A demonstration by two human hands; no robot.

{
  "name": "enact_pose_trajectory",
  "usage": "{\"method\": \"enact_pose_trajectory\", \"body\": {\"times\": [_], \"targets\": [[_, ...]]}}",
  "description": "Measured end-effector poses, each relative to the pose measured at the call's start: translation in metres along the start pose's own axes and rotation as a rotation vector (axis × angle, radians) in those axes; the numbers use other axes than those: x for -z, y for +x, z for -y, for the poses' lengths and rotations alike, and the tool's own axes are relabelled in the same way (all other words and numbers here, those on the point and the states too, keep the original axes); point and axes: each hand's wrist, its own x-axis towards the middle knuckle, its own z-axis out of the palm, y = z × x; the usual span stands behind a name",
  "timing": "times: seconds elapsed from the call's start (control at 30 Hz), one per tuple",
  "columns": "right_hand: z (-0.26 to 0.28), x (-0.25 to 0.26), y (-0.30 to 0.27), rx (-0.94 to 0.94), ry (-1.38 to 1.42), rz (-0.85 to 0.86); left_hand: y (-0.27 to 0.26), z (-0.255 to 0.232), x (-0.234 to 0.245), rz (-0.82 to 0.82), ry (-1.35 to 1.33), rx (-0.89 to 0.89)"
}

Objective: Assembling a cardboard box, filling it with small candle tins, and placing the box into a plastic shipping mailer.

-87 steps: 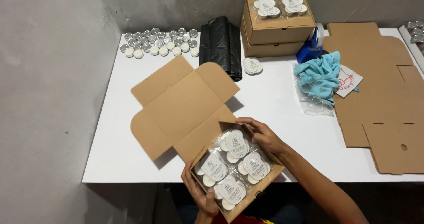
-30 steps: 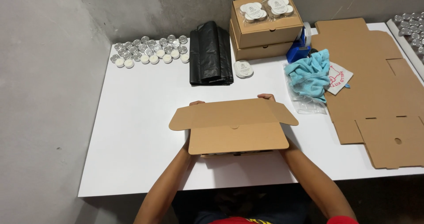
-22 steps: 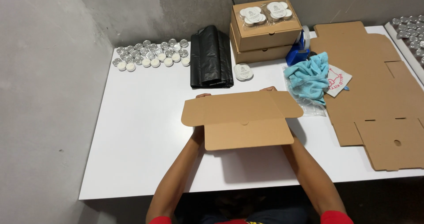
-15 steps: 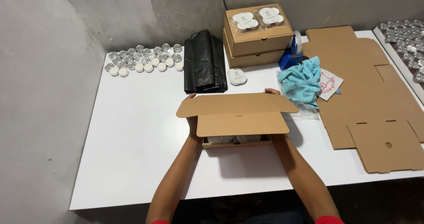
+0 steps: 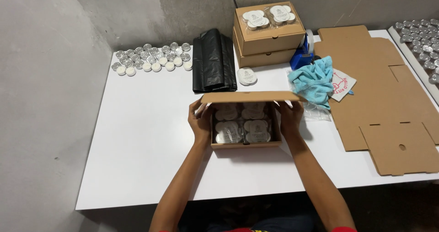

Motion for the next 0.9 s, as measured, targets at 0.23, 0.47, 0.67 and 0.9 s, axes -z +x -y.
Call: {"method": "enact_pose_trajectory", "body": {"times": [0.23, 0.47, 0.67, 0.9], "targets": [[-0.039, 0.022, 0.006, -0.086, -0.348, 0.008, -0.010, -0.010, 0.007, 0.055, 0.205, -0.032], [0.028, -0.013, -0.026, -0.126, -0.418, 0.082, -0.015, -0.028, 0.014, 0.135, 0.364, -0.154], [0.044, -0.008, -0.020, -0.131, -0.502, 0.206, -0.022, -0.056, 0.007, 0.161, 0.518, -0.249], [0.084, -0.013, -0.029, 0.033, -0.844, 0.317, -0.016, -0.035, 0.027, 0.199, 0.583, -0.183]]}}
